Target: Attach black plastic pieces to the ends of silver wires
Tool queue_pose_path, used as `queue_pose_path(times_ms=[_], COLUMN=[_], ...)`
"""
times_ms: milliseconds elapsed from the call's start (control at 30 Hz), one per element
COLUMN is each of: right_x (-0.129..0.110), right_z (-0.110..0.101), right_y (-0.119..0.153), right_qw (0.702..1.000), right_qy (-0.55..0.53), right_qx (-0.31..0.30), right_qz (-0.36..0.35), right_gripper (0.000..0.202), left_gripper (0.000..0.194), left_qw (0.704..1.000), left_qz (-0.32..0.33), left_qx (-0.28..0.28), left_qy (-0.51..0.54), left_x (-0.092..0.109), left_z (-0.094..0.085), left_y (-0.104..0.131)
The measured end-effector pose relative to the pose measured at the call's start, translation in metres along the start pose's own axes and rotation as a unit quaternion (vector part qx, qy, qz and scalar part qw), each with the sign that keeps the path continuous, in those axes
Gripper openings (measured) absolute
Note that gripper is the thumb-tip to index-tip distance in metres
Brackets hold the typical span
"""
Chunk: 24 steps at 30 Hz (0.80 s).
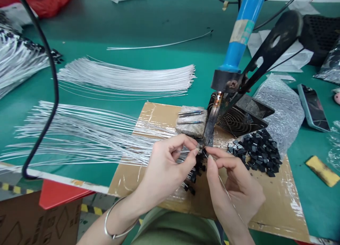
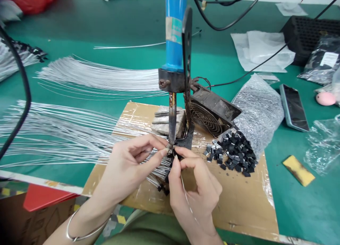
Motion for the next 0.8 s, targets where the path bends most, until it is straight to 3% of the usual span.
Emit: queue_pose_path(times_ms=[800], right_x=[0.0071], right_z=[0.0026], right_y=[-0.0006], right_qw=[0.999], right_qy=[-0.015], right_qx=[-0.014], right_qz=[0.048], right_gripper=[0.014], left_gripper=[0.010], left_qw=[0.999], left_qz=[-0.041], left_qx=[-0.011], left_qy=[0.025], left_x=[-0.0089], left_z=[0.0018], left_y=[-0.0035])
Point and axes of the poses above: each hand's wrist, its own y-axis away from the middle knuckle, its own z-axis out of the palm, x = y × z, the point moved 6 cm from there along -y, towards the middle knuckle, and after that the axes turned 11 degrees about x, right-handed, at the moved point
